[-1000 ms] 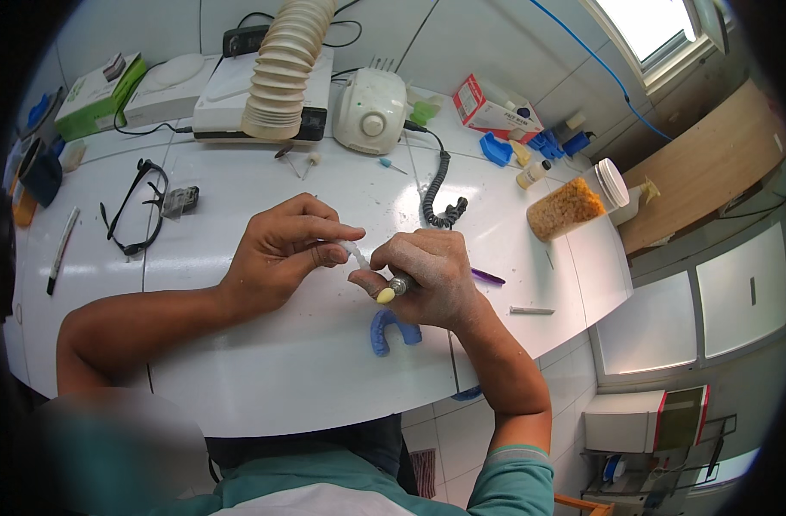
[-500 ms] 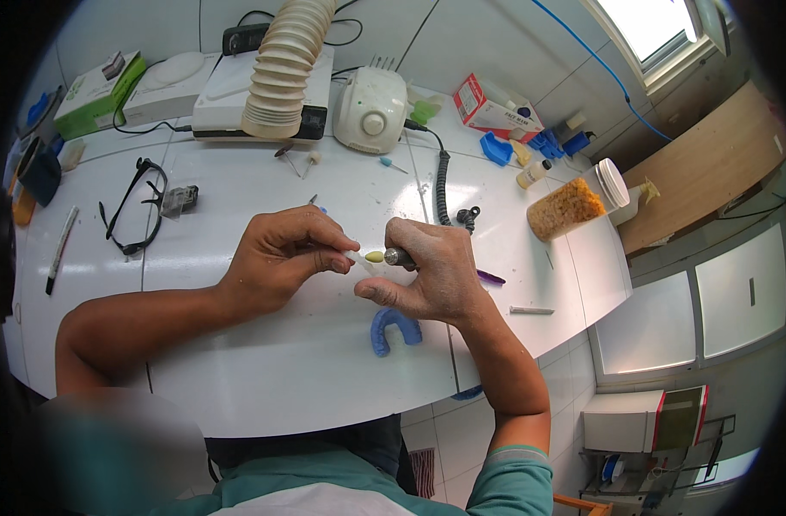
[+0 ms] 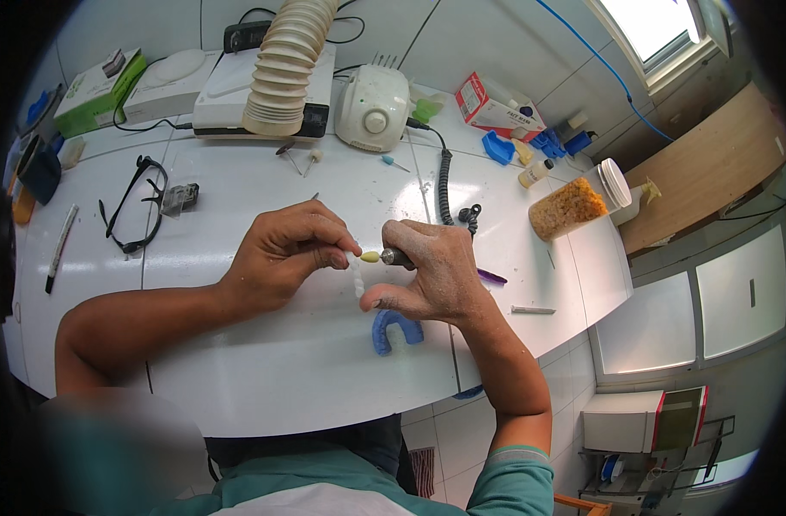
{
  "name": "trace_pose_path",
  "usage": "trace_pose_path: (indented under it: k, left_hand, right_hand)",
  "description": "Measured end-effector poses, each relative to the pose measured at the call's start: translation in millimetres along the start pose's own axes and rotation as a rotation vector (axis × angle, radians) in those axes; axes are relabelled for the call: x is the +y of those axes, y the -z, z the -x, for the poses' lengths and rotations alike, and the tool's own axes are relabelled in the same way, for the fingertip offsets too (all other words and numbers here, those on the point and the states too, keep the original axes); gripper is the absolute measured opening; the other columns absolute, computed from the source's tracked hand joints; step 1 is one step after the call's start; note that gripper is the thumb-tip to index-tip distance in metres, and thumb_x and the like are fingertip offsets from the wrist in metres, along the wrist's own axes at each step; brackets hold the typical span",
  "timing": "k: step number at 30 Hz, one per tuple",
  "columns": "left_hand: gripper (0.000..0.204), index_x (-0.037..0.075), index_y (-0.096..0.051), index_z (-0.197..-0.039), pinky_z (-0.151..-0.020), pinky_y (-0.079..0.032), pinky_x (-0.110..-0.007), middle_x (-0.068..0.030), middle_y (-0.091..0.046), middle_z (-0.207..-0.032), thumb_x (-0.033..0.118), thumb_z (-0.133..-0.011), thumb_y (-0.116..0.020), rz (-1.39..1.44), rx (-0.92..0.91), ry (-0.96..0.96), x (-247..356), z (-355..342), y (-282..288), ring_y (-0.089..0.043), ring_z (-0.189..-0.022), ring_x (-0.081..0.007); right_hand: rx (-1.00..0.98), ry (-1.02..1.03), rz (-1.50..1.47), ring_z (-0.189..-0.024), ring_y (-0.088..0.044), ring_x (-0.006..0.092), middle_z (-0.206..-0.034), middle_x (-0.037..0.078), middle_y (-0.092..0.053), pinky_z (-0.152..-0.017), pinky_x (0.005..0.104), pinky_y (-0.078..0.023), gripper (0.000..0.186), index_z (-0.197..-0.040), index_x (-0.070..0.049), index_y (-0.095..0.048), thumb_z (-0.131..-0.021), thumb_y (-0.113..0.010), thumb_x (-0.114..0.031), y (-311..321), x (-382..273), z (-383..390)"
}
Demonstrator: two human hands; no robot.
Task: The person uses a rotary tool to polish and refine the edges of a white dental prosthesis, holding the piece in their left hand while applying the rotating bit with their right hand.
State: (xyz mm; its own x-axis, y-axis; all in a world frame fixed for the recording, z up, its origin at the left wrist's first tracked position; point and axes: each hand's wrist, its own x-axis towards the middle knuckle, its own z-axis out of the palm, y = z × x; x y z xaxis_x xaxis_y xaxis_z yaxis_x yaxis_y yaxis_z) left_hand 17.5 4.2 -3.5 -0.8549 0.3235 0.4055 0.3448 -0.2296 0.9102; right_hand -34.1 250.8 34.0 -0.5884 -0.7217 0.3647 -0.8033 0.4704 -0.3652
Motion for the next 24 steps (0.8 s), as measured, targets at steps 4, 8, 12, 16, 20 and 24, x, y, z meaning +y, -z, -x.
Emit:
trace_pose_path:
  k: [4,8,12,16,20,24]
  left_hand:
    - [0.017,0.003,-0.075,-0.11,-0.094,-0.061,-0.028,-0.0076,-0.067,-0.11,-0.006,-0.096,-0.07,-0.038,-0.015,-0.002,-1.1,0.1,1.2,-0.067,-0.103,-0.0137]
    - [0.017,0.003,-0.075,-0.11,-0.094,-0.061,-0.028,-0.0075,-0.067,-0.111,-0.006,-0.096,-0.071,-0.064,-0.023,-0.008,0.0,-0.1,1.1,-0.067,-0.104,-0.0139]
    - [0.017,0.003,-0.075,-0.109,-0.094,-0.061,-0.028,-0.0076,-0.067,-0.111,-0.006,-0.096,-0.07,-0.064,-0.028,-0.008,-0.9,0.2,1.6,-0.067,-0.104,-0.014]
    - [0.017,0.003,-0.075,-0.11,-0.094,-0.061,-0.028,-0.0078,-0.067,-0.111,-0.006,-0.096,-0.07,-0.069,-0.029,-0.008,-1.2,0.0,1.6,-0.067,-0.104,-0.0141]
    - [0.017,0.003,-0.076,-0.11,-0.094,-0.062,-0.028,-0.0082,-0.067,-0.111,-0.006,-0.097,-0.07,-0.061,-0.031,-0.015,-1.5,0.2,1.7,-0.068,-0.103,-0.0143]
    - [0.017,0.003,-0.076,-0.109,-0.095,-0.063,-0.028,-0.0086,-0.067,-0.111,-0.006,-0.097,-0.069,-0.041,-0.031,-0.015,-3.2,-0.3,0.4,-0.069,-0.103,-0.0146]
  right_hand:
    - [-0.017,0.012,0.027,-0.051,-0.055,0.0154,-0.061,0.002,-0.057,-0.047,0.0306,-0.039,0.08,-0.076,-0.011,-0.06,-0.071,-0.074,-0.09,0.9,-1.1,-0.1]
    - [-0.024,0.037,0.06,-0.052,-0.058,0.0159,-0.061,0.002,-0.058,-0.047,0.031,-0.04,0.079,-0.075,-0.012,-0.061,-0.07,-0.075,-0.09,1.9,-0.5,1.1]
    - [-0.026,0.041,0.051,-0.052,-0.059,0.0168,-0.061,0.002,-0.058,-0.047,0.0313,-0.042,0.079,-0.076,-0.011,-0.062,-0.07,-0.075,-0.089,0.8,-2.6,0.3]
    - [-0.024,0.056,0.064,-0.053,-0.062,0.0181,-0.062,0.003,-0.06,-0.048,0.0316,-0.045,0.079,-0.078,-0.011,-0.064,-0.071,-0.075,-0.089,1.0,-2.0,0.3]
    - [-0.044,0.055,0.063,-0.054,-0.063,0.0187,-0.063,0.003,-0.061,-0.048,0.032,-0.045,0.079,-0.079,-0.011,-0.065,-0.07,-0.076,-0.088,0.9,-2.6,-0.1]
    - [-0.043,0.055,0.064,-0.054,-0.063,0.0182,-0.064,0.003,-0.061,-0.049,0.0321,-0.045,0.079,-0.079,-0.011,-0.064,-0.068,-0.076,-0.088,1.5,-4.2,0.3]
